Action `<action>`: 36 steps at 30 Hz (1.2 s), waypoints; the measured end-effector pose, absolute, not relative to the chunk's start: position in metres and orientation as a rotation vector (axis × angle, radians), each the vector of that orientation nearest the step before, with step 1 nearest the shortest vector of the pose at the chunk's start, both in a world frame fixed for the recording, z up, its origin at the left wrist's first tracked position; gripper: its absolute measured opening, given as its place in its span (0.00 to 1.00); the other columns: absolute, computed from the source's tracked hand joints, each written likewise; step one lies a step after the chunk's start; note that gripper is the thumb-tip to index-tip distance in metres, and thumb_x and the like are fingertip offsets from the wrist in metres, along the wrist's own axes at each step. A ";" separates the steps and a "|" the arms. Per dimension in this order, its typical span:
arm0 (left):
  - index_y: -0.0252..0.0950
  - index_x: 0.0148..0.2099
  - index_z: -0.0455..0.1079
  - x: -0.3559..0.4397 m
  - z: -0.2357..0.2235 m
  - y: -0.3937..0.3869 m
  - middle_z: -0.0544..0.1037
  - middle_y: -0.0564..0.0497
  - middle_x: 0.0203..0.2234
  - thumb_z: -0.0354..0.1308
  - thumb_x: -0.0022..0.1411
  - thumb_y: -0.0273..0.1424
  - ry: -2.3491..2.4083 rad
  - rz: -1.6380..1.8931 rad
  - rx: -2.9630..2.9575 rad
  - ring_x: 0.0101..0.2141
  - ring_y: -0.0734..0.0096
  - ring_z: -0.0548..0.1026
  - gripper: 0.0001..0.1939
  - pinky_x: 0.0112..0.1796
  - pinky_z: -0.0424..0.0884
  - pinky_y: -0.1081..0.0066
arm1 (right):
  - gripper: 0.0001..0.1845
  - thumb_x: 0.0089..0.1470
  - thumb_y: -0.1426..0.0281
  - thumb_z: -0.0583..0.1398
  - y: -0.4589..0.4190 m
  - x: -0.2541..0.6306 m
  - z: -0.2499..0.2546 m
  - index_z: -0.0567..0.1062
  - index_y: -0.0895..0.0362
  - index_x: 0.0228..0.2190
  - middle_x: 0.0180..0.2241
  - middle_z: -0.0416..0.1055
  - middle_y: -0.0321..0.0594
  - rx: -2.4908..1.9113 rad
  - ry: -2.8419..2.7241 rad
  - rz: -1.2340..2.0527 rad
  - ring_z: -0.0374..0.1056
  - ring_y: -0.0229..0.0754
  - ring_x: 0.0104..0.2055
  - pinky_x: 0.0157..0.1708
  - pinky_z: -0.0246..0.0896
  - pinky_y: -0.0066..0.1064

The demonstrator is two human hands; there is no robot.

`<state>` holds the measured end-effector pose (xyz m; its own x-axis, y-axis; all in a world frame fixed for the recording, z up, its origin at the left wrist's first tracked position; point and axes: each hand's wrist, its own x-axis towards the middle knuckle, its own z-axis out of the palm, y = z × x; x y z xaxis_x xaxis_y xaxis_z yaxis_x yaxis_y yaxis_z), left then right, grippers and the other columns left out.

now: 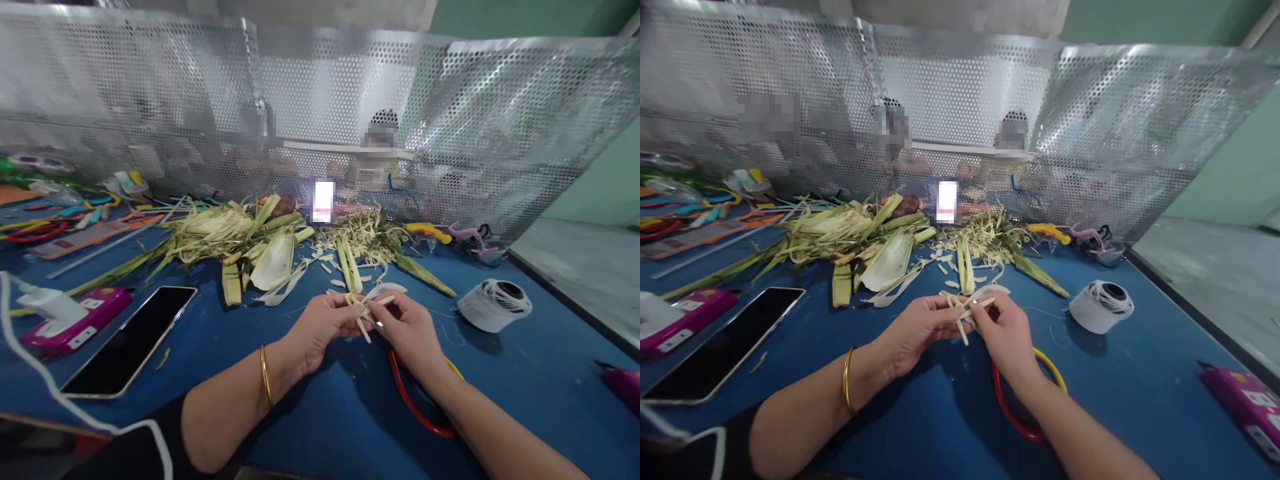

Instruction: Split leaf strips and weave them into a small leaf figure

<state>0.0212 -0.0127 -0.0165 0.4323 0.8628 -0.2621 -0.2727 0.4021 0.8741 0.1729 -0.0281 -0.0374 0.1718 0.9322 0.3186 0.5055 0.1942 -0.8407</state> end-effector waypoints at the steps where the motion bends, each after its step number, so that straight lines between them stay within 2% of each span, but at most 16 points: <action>1: 0.31 0.36 0.76 0.021 -0.017 -0.012 0.79 0.47 0.28 0.69 0.46 0.30 0.836 0.845 0.873 0.27 0.72 0.76 0.13 0.34 0.71 0.72 | 0.16 0.51 0.57 0.59 -0.027 0.172 -0.038 0.70 0.55 0.21 0.20 0.69 0.35 -1.464 -1.461 0.616 0.64 0.40 0.23 0.24 0.58 0.30; 5: 0.31 0.34 0.75 0.020 -0.019 -0.007 0.78 0.48 0.25 0.65 0.48 0.27 0.904 0.945 0.855 0.24 0.75 0.75 0.08 0.29 0.69 0.76 | 0.16 0.52 0.54 0.58 -0.032 0.169 -0.033 0.66 0.54 0.25 0.21 0.70 0.34 -1.387 -1.405 0.932 0.66 0.40 0.21 0.22 0.63 0.30; 7: 0.32 0.32 0.74 0.019 -0.020 -0.003 0.77 0.49 0.23 0.64 0.49 0.27 0.962 0.985 0.848 0.24 0.76 0.74 0.06 0.26 0.66 0.78 | 0.13 0.54 0.57 0.57 -0.037 0.169 -0.027 0.66 0.53 0.28 0.22 0.71 0.34 -1.330 -1.494 0.931 0.68 0.39 0.21 0.24 0.65 0.30; 9: 0.32 0.31 0.73 0.018 -0.022 0.000 0.76 0.51 0.22 0.63 0.49 0.28 1.023 0.999 0.874 0.23 0.76 0.73 0.05 0.24 0.64 0.79 | 0.09 0.57 0.62 0.54 -0.041 0.170 -0.021 0.69 0.54 0.32 0.26 0.74 0.36 -1.277 -1.691 0.834 0.70 0.39 0.24 0.28 0.66 0.29; 13: 0.33 0.32 0.73 0.016 -0.023 0.001 0.74 0.53 0.20 0.63 0.48 0.29 1.099 1.012 0.976 0.20 0.78 0.69 0.06 0.22 0.62 0.78 | 0.14 0.60 0.70 0.50 -0.043 0.175 -0.018 0.76 0.53 0.38 0.35 0.78 0.39 -1.155 -2.048 0.655 0.74 0.40 0.37 0.38 0.66 0.29; 16: 0.32 0.27 0.72 0.018 -0.021 -0.003 0.72 0.54 0.18 0.64 0.47 0.30 1.080 1.005 1.056 0.18 0.80 0.65 0.07 0.20 0.59 0.79 | 0.14 0.60 0.71 0.52 -0.043 0.178 -0.018 0.77 0.53 0.37 0.35 0.78 0.39 -1.073 -2.103 0.497 0.73 0.40 0.37 0.38 0.66 0.29; 19: 0.31 0.27 0.75 0.019 -0.017 -0.008 0.73 0.52 0.19 0.64 0.46 0.31 1.005 0.935 1.131 0.19 0.79 0.67 0.06 0.19 0.56 0.78 | 0.12 0.60 0.70 0.55 -0.041 0.180 -0.017 0.78 0.53 0.34 0.34 0.76 0.41 -1.072 -2.030 0.085 0.72 0.42 0.36 0.37 0.64 0.33; 21: 0.32 0.26 0.76 0.021 -0.015 -0.011 0.73 0.52 0.18 0.62 0.46 0.29 0.969 0.886 1.184 0.19 0.78 0.67 0.05 0.19 0.56 0.78 | 0.11 0.60 0.70 0.55 -0.039 0.182 -0.015 0.78 0.54 0.32 0.35 0.76 0.43 -1.098 -1.992 -0.172 0.71 0.44 0.39 0.41 0.62 0.37; 23: 0.32 0.25 0.77 0.021 -0.013 -0.013 0.71 0.54 0.16 0.61 0.47 0.28 0.952 0.851 1.247 0.18 0.79 0.65 0.05 0.20 0.57 0.78 | 0.12 0.60 0.71 0.54 -0.037 0.183 -0.015 0.75 0.55 0.29 0.34 0.75 0.43 -1.127 -2.022 -0.275 0.70 0.45 0.39 0.45 0.59 0.39; 24: 0.32 0.25 0.77 0.021 -0.013 -0.014 0.71 0.54 0.15 0.60 0.48 0.28 0.949 0.837 1.272 0.17 0.79 0.64 0.05 0.20 0.57 0.78 | 0.12 0.60 0.71 0.53 -0.036 0.184 -0.016 0.73 0.56 0.27 0.31 0.75 0.42 -1.170 -2.048 -0.279 0.70 0.44 0.37 0.45 0.59 0.38; 26: 0.32 0.26 0.77 0.021 -0.013 -0.014 0.71 0.54 0.15 0.59 0.48 0.27 0.941 0.809 1.305 0.17 0.79 0.64 0.06 0.21 0.57 0.78 | 0.13 0.60 0.69 0.52 -0.034 0.184 -0.019 0.69 0.55 0.24 0.23 0.71 0.38 -1.335 -2.071 -0.244 0.68 0.42 0.28 0.35 0.59 0.33; 29: 0.32 0.26 0.77 0.021 -0.012 -0.015 0.71 0.53 0.16 0.58 0.51 0.29 0.911 0.785 1.302 0.17 0.79 0.64 0.08 0.20 0.57 0.77 | 0.12 0.58 0.66 0.52 -0.033 0.184 -0.024 0.65 0.53 0.23 0.16 0.64 0.32 -1.595 -2.003 -0.132 0.59 0.39 0.18 0.20 0.47 0.28; 31: 0.31 0.27 0.77 0.022 -0.010 -0.017 0.71 0.53 0.16 0.60 0.51 0.31 0.907 0.771 1.294 0.18 0.79 0.64 0.08 0.21 0.57 0.77 | 0.12 0.57 0.65 0.52 -0.033 0.183 -0.027 0.64 0.53 0.22 0.15 0.62 0.31 -1.648 -1.961 -0.038 0.57 0.38 0.17 0.19 0.43 0.28; 34: 0.31 0.27 0.78 0.024 -0.010 -0.019 0.69 0.55 0.14 0.63 0.47 0.30 0.965 0.774 1.283 0.17 0.80 0.62 0.06 0.21 0.55 0.77 | 0.14 0.57 0.65 0.53 -0.033 0.181 -0.028 0.63 0.53 0.21 0.15 0.61 0.31 -1.643 -1.915 0.069 0.57 0.38 0.18 0.20 0.44 0.27; 36: 0.31 0.26 0.77 0.024 -0.012 -0.018 0.69 0.55 0.14 0.63 0.47 0.30 1.006 0.811 1.239 0.17 0.81 0.61 0.06 0.20 0.54 0.77 | 0.13 0.58 0.64 0.53 -0.033 0.182 -0.026 0.66 0.53 0.23 0.18 0.65 0.33 -1.602 -1.871 0.078 0.59 0.38 0.20 0.21 0.47 0.28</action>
<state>0.0244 -0.0180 -0.0119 0.3656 0.9158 -0.1663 0.0315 0.1664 0.9856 0.1825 -0.0334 -0.0255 -0.0273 0.8982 0.4387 0.8584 0.2460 -0.4502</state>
